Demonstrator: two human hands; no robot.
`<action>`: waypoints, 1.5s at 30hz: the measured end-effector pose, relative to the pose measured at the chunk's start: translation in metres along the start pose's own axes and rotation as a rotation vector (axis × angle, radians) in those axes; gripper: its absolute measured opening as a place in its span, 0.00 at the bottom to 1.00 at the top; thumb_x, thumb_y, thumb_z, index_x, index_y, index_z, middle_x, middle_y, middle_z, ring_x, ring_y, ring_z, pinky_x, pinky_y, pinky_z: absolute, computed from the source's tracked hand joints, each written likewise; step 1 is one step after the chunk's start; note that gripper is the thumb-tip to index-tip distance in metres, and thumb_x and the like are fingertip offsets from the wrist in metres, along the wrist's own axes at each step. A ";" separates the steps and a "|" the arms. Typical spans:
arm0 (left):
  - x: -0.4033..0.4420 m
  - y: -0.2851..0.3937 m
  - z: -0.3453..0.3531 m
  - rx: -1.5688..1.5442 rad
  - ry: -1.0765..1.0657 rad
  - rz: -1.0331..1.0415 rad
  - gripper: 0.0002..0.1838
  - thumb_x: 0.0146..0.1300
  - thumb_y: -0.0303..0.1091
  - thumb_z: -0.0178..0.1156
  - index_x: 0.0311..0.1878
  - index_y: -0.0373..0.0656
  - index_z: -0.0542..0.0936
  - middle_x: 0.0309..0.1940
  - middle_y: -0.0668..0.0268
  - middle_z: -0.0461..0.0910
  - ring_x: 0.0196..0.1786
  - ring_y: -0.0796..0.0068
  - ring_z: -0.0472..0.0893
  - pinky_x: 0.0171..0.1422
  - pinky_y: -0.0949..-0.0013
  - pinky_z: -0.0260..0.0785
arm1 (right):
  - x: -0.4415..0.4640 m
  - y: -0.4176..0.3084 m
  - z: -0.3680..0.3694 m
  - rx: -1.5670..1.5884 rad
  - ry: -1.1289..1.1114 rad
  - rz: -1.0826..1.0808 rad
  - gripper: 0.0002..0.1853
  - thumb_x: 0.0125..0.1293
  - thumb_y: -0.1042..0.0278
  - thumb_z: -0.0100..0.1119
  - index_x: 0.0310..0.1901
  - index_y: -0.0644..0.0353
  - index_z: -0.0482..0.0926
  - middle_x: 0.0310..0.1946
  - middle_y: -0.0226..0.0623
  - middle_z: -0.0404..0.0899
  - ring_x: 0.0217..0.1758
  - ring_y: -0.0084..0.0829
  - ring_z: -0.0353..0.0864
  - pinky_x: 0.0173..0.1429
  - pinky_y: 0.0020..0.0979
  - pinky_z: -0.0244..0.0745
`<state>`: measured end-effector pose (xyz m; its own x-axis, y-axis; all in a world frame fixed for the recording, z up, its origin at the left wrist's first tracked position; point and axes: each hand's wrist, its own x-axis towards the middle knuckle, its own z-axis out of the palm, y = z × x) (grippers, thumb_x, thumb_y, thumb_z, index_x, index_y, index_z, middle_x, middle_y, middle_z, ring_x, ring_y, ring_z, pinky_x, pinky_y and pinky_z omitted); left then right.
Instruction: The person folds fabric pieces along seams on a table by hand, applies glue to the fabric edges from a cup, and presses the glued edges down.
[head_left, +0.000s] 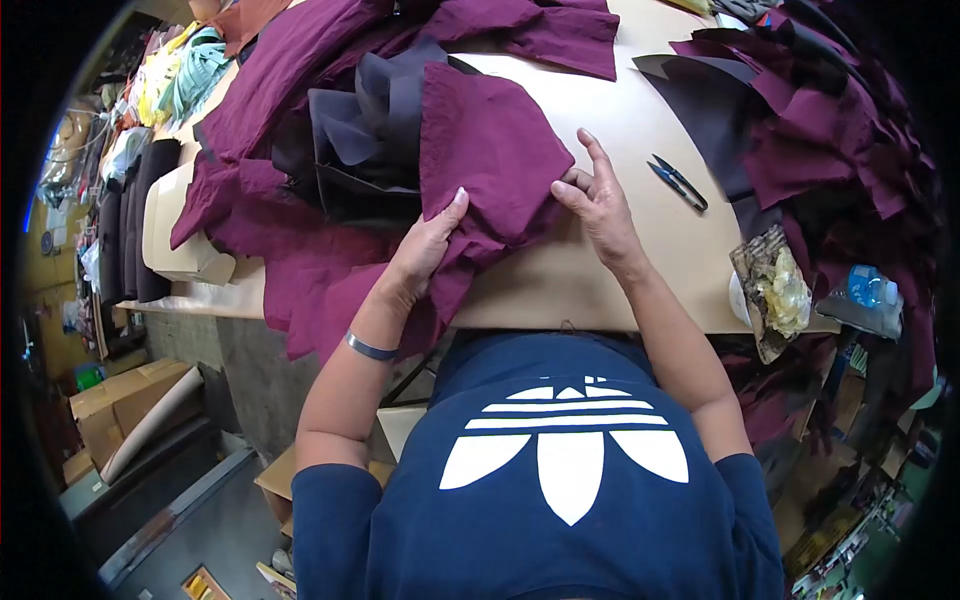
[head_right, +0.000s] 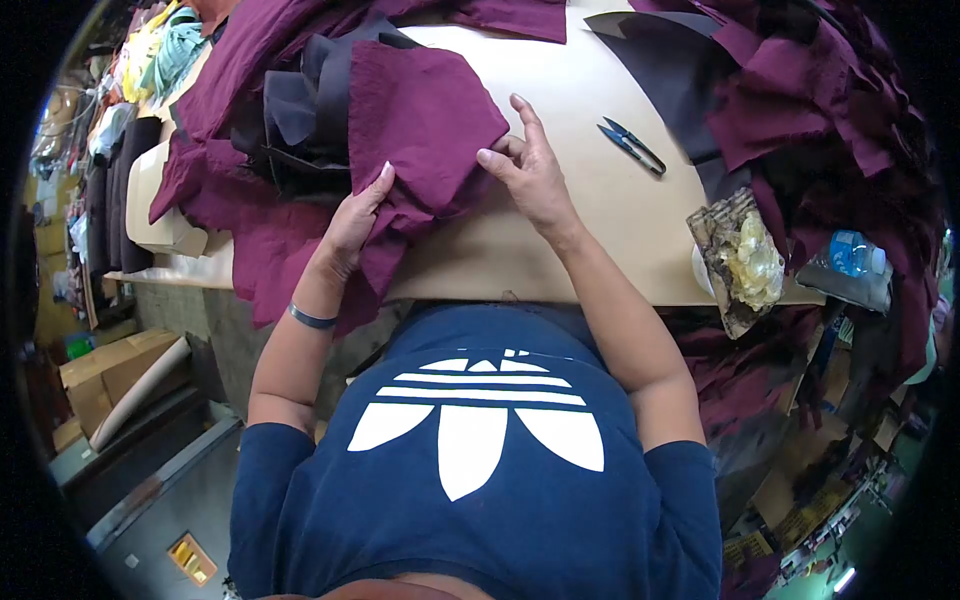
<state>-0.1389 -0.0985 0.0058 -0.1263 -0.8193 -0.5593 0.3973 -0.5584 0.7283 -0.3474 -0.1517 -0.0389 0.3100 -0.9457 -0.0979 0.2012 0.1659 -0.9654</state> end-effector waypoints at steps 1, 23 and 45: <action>0.002 -0.001 -0.002 -0.006 -0.010 -0.001 0.27 0.68 0.47 0.52 0.61 0.34 0.67 0.54 0.62 0.73 0.53 0.76 0.75 0.60 0.72 0.67 | 0.001 0.001 0.000 0.029 -0.029 -0.019 0.39 0.63 0.73 0.56 0.71 0.59 0.45 0.38 0.33 0.76 0.43 0.23 0.74 0.53 0.24 0.67; 0.013 -0.038 0.002 0.357 0.143 0.243 0.14 0.51 0.31 0.70 0.40 0.37 0.79 0.34 0.71 0.78 0.36 0.80 0.76 0.46 0.75 0.68 | -0.065 0.025 -0.045 -1.453 -0.253 -0.449 0.40 0.57 0.54 0.60 0.69 0.56 0.54 0.65 0.49 0.58 0.70 0.49 0.55 0.72 0.42 0.50; -0.055 -0.068 0.000 0.255 -0.053 -0.073 0.26 0.56 0.35 0.67 0.56 0.37 0.72 0.48 0.65 0.76 0.50 0.76 0.74 0.56 0.72 0.66 | 0.118 -0.061 0.113 -0.784 -0.363 -0.750 0.31 0.56 0.66 0.62 0.62 0.56 0.63 0.47 0.51 0.77 0.50 0.48 0.77 0.55 0.40 0.71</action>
<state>-0.1591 -0.0157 -0.0133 -0.1964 -0.7775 -0.5974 0.1444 -0.6256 0.7667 -0.2183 -0.2418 0.0361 0.6325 -0.5749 0.5191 -0.1463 -0.7468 -0.6488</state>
